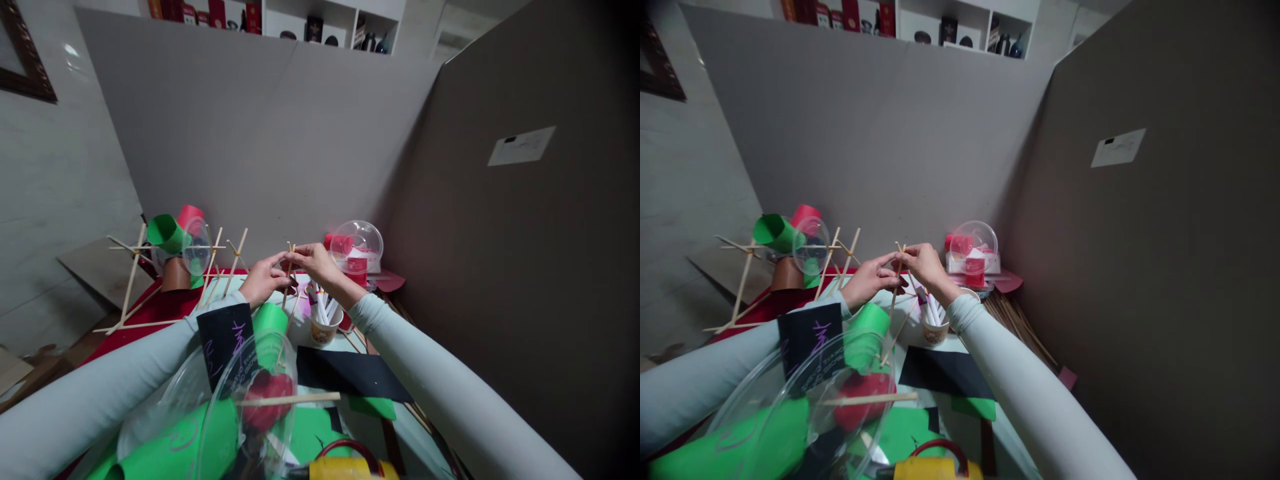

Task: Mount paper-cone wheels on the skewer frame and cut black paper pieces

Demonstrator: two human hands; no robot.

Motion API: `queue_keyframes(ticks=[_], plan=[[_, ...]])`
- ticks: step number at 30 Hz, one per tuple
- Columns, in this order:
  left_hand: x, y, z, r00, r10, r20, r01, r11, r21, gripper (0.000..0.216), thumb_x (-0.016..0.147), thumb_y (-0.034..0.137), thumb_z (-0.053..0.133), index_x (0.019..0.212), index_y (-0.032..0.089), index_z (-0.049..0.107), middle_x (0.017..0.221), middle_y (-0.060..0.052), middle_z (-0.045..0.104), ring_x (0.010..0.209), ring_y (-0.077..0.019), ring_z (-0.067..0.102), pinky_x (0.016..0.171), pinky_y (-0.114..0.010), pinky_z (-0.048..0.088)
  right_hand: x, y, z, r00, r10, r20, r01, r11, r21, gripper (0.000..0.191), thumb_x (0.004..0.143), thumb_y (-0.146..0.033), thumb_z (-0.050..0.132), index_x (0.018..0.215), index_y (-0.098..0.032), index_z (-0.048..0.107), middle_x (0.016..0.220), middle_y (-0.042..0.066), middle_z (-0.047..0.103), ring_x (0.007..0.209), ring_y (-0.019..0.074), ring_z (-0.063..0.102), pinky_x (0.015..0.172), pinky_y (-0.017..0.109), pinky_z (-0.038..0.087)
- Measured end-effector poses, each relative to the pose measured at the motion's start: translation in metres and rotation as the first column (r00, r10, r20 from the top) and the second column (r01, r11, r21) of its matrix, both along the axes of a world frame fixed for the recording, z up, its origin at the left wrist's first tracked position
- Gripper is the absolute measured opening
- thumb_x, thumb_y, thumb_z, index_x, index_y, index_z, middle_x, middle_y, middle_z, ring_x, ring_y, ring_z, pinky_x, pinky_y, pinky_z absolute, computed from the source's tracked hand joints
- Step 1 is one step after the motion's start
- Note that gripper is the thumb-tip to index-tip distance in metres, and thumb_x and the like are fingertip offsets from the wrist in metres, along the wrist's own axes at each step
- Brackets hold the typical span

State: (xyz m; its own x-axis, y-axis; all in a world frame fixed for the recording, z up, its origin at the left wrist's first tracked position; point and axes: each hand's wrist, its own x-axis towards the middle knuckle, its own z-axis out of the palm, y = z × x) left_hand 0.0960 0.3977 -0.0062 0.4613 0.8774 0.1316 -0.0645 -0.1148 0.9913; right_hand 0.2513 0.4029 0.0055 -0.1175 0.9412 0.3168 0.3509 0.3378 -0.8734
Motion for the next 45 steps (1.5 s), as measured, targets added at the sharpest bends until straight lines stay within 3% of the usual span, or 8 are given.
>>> queue_keyframes(ticks=[6, 15, 22, 27, 31, 35, 40, 45], plan=[[-0.004, 0.002, -0.002, 1.0, -0.002, 0.011, 0.002, 1.0, 0.002, 0.09, 0.07, -0.005, 0.062, 0.152, 0.0, 0.024, 0.057, 0.001, 0.071, 0.054, -0.0173, 0.07, 0.06, -0.027, 0.057, -0.003, -0.001, -0.002, 0.999, 0.005, 0.035, -0.006, 1.0, 0.006, 0.02, 0.089, -0.029, 0.066, 0.09, -0.012, 0.078, 0.078, 0.008, 0.077, 0.081, 0.0202, 0.074, 0.081, 0.033, 0.056], [-0.005, 0.006, -0.005, 0.999, -0.022, 0.042, 0.02, 0.999, 0.035, 0.082, 0.065, -0.001, 0.064, 0.145, 0.003, 0.042, 0.062, -0.001, 0.072, 0.057, -0.0199, 0.071, 0.062, -0.032, 0.06, -0.007, -0.003, -0.002, 0.989, -0.028, 0.145, 0.023, 0.999, 0.037, 0.02, 0.091, -0.023, 0.06, 0.09, -0.014, 0.078, 0.075, 0.005, 0.076, 0.08, 0.0196, 0.072, 0.083, 0.034, 0.054], [-0.004, 0.018, -0.006, 0.997, 0.047, 0.064, -0.051, 0.996, 0.07, 0.083, 0.07, -0.004, 0.062, 0.149, 0.005, 0.038, 0.061, 0.0, 0.07, 0.059, -0.0192, 0.071, 0.063, -0.033, 0.061, -0.01, -0.012, 0.013, 0.95, -0.048, 0.308, 0.034, 0.998, 0.05, 0.024, 0.089, -0.023, 0.062, 0.103, -0.008, 0.074, 0.083, 0.012, 0.077, 0.083, 0.023, 0.071, 0.079, 0.034, 0.053], [-0.003, 0.027, -0.004, 0.996, 0.075, 0.057, -0.08, 0.993, 0.092, 0.084, 0.074, 0.0, 0.07, 0.15, 0.004, 0.034, 0.06, -0.001, 0.07, 0.059, -0.019, 0.071, 0.062, -0.031, 0.06, 0.014, -0.03, 0.026, 0.929, -0.082, 0.362, 0.055, 0.995, 0.083, 0.037, 0.088, -0.02, 0.062, 0.123, -0.006, 0.065, 0.114, 0.022, 0.073, 0.103, 0.0264, 0.071, 0.087, 0.036, 0.053], [0.004, 0.035, -0.009, 0.995, 0.082, 0.056, -0.087, 0.992, 0.095, 0.083, 0.075, -0.001, 0.071, 0.149, 0.004, 0.034, 0.058, 0.001, 0.069, 0.058, -0.0186, 0.071, 0.063, -0.032, 0.06, 0.034, -0.057, 0.03, 0.913, -0.054, 0.403, 0.013, 0.994, 0.104, 0.03, 0.092, -0.022, 0.058, 0.117, -0.009, 0.068, 0.113, 0.017, 0.074, 0.096, 0.0217, 0.073, 0.083, 0.032, 0.056], [0.011, 0.04, -0.015, 0.997, 0.067, 0.045, -0.071, 0.992, 0.102, 0.08, 0.078, -0.002, 0.067, 0.15, 0.009, 0.034, 0.062, 0.003, 0.069, 0.058, -0.0173, 0.071, 0.065, -0.032, 0.061, 0.032, -0.073, 0.03, 0.862, -0.137, 0.489, 0.05, 0.981, 0.186, 0.029, 0.093, -0.014, 0.053, 0.117, -0.011, 0.068, 0.109, 0.015, 0.075, 0.097, 0.0222, 0.072, 0.086, 0.034, 0.054], [0.011, 0.044, -0.016, 0.999, 0.048, 0.013, -0.049, 0.993, 0.106, 0.071, 0.084, 0.001, 0.064, 0.148, 0.013, 0.037, 0.067, 0.004, 0.069, 0.057, -0.0158, 0.07, 0.064, -0.032, 0.062, 0.007, -0.05, 0.027, 0.766, -0.245, 0.594, 0.085, 0.955, 0.284, 0.053, 0.086, 0.0, 0.047, 0.138, -0.01, 0.052, 0.12, 0.02, 0.07, 0.11, 0.0282, 0.066, 0.093, 0.041, 0.049], [0.008, 0.046, -0.017, 0.999, 0.043, -0.001, -0.042, 0.994, 0.103, 0.059, 0.089, 0.009, 0.064, 0.144, 0.015, 0.043, 0.074, 0.002, 0.069, 0.058, -0.0142, 0.069, 0.063, -0.032, 0.062, -0.011, -0.022, 0.026, 0.718, -0.265, 0.644, 0.076, 0.949, 0.305, 0.06, 0.081, 0.002, 0.047, 0.14, -0.013, 0.05, 0.117, 0.017, 0.071, 0.105, 0.0243, 0.068, 0.088, 0.033, 0.049]])
